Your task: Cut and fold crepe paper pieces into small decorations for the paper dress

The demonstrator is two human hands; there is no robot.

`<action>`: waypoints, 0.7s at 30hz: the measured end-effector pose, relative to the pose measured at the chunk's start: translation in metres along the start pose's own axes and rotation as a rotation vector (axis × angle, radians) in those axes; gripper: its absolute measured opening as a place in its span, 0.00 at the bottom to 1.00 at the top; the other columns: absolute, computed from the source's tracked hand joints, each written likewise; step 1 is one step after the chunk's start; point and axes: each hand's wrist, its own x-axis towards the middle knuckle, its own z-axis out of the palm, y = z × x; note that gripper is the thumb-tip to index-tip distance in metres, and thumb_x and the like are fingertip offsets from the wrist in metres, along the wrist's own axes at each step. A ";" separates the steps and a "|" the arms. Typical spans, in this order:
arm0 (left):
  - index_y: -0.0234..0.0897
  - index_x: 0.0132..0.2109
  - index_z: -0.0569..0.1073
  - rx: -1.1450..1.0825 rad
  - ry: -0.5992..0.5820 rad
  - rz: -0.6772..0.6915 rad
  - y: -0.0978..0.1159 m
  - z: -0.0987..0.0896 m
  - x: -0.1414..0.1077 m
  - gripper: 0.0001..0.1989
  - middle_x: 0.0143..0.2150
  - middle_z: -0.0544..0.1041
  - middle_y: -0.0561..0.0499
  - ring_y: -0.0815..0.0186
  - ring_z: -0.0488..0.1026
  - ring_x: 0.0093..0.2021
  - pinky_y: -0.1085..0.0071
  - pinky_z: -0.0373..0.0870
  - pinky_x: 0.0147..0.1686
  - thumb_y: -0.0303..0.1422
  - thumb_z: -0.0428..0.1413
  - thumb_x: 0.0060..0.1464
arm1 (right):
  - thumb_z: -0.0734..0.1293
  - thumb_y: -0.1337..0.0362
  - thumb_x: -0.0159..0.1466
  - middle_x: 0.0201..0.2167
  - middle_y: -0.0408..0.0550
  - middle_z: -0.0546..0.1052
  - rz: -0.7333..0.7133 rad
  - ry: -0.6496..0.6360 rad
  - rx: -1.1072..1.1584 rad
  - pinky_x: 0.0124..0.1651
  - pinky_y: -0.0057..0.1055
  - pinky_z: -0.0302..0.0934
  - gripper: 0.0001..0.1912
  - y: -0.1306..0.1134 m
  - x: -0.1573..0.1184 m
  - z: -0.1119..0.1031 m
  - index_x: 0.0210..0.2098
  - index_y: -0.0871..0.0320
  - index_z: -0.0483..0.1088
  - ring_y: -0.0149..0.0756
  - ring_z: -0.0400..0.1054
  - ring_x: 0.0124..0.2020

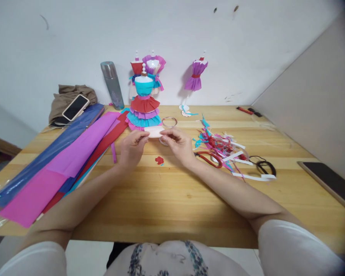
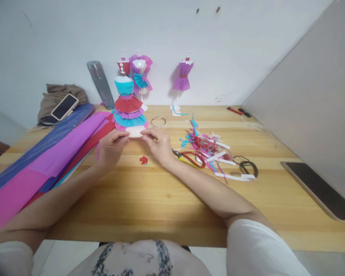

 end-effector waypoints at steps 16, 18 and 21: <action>0.37 0.31 0.76 -0.334 0.039 -0.294 0.006 0.009 0.001 0.05 0.24 0.79 0.54 0.68 0.78 0.25 0.72 0.75 0.30 0.32 0.64 0.45 | 0.73 0.57 0.55 0.27 0.44 0.78 0.242 0.026 0.226 0.39 0.34 0.66 0.09 0.005 -0.001 0.007 0.31 0.55 0.76 0.34 0.71 0.30; 0.36 0.30 0.76 -0.388 0.043 -0.321 0.007 0.009 0.002 0.07 0.23 0.79 0.54 0.67 0.78 0.25 0.72 0.76 0.29 0.33 0.65 0.43 | 0.75 0.57 0.52 0.26 0.43 0.78 0.281 0.039 0.285 0.39 0.34 0.67 0.11 0.003 0.000 0.008 0.30 0.55 0.75 0.34 0.72 0.29; 0.35 0.30 0.77 -0.427 0.034 -0.347 0.009 0.009 0.002 0.09 0.23 0.80 0.52 0.67 0.79 0.25 0.72 0.77 0.30 0.34 0.66 0.42 | 0.76 0.57 0.50 0.24 0.42 0.78 0.319 0.052 0.337 0.38 0.34 0.68 0.12 0.000 0.000 0.008 0.29 0.56 0.75 0.33 0.72 0.27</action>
